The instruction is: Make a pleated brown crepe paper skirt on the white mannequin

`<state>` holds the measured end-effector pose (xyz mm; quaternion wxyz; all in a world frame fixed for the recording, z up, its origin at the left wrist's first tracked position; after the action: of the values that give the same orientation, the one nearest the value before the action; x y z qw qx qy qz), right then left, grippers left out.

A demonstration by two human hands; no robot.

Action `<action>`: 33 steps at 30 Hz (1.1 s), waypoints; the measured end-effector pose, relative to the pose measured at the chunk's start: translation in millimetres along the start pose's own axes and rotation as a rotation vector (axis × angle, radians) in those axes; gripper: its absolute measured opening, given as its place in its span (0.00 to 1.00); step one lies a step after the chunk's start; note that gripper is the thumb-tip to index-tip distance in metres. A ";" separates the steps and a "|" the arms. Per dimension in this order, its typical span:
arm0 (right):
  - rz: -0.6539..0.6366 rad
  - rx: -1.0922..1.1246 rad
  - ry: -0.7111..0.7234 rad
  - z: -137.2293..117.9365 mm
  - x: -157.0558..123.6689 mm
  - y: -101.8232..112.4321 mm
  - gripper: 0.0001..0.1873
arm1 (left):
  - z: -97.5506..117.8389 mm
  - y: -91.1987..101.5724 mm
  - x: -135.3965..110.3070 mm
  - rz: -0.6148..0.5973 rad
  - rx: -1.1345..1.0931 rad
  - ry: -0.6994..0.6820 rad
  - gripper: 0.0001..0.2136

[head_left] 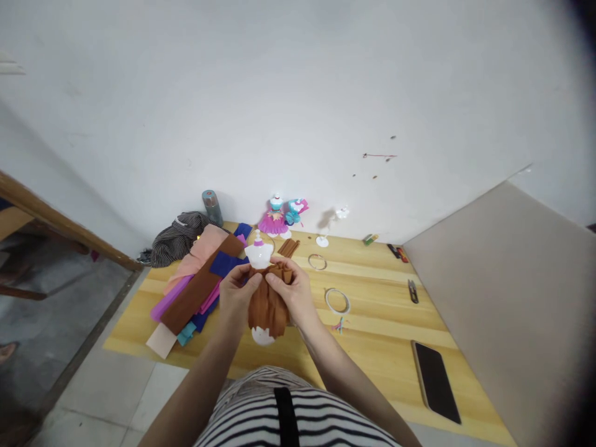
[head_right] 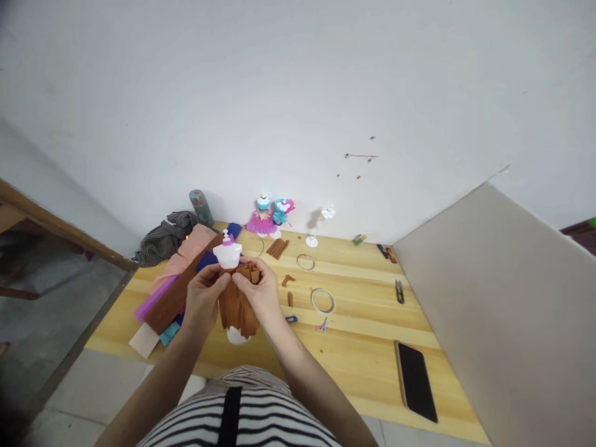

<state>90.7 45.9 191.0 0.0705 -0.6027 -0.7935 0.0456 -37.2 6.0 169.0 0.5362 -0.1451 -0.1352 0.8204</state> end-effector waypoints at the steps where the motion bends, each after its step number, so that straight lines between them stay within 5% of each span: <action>1: 0.010 -0.012 0.010 -0.6 -0.8 0.9 0.15 | -0.4 0.0 0.2 0.001 -0.002 -0.003 0.13; 7: 0.075 -0.082 0.013 -0.5 -3.4 4.2 0.07 | -0.4 -1.8 0.0 -0.015 -0.016 0.008 0.12; 33: 0.128 -0.163 0.062 -7.7 -4.6 0.1 0.06 | 9.0 -8.3 -4.6 -0.037 0.017 -0.017 0.10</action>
<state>93.3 41.4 198.3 0.0427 -0.6572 -0.7518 -0.0332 -31.9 4.4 180.9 0.5514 -0.1311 -0.1354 0.8127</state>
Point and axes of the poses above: each hand's wrist, its own x-axis towards the middle knuckle, its own y-axis out of the back of the hand, z = x × y, the point moved 5 cm from there along x, towards the middle knuckle, and after that the axes turned 5 degrees about -z, right-handed, at the moved point
